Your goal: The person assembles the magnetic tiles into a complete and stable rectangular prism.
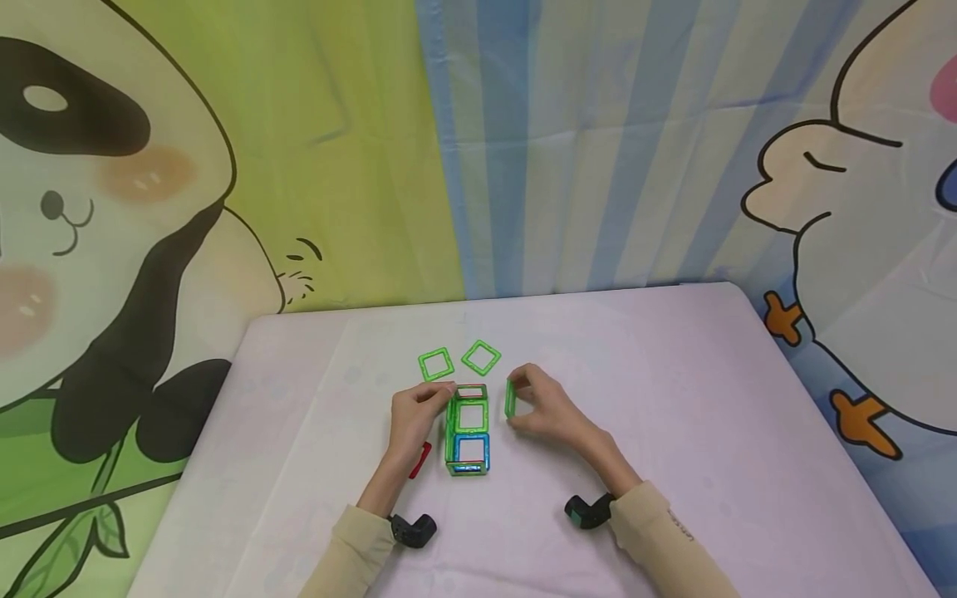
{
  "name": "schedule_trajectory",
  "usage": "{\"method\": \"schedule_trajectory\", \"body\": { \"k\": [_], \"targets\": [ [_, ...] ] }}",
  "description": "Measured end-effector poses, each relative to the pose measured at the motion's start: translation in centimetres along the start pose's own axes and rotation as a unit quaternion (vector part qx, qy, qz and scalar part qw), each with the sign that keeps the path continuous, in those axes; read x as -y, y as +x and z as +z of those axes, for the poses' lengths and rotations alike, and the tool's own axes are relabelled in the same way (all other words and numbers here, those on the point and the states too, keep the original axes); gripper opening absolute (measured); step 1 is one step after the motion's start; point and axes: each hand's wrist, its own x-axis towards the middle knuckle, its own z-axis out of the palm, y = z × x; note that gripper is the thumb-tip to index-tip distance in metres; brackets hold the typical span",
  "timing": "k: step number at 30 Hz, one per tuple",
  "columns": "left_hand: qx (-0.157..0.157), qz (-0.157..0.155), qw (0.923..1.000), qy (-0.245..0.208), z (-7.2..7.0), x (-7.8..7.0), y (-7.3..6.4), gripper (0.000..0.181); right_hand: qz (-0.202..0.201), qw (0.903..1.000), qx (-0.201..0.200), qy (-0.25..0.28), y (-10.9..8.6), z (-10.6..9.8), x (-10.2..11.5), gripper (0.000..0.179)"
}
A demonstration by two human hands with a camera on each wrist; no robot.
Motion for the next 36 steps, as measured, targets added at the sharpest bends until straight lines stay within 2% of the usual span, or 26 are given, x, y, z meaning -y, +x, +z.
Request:
{"method": "schedule_trajectory", "body": {
  "k": [10,17,36],
  "targets": [
    [-0.001,-0.002,1.0,-0.002,0.0,0.0,-0.1,0.011,-0.004,0.9997,0.018,0.019,0.3,0.6,0.1,0.062],
    [0.002,0.0,1.0,-0.007,0.0,0.0,-0.1,0.011,0.001,0.9964,0.043,0.074,0.4,1.2,0.0,0.063],
    [-0.003,-0.003,0.9999,-0.013,0.1,0.0,0.0,0.01,-0.003,0.9903,0.042,0.132,1.0,2.5,-0.6,0.063]
  ]
}}
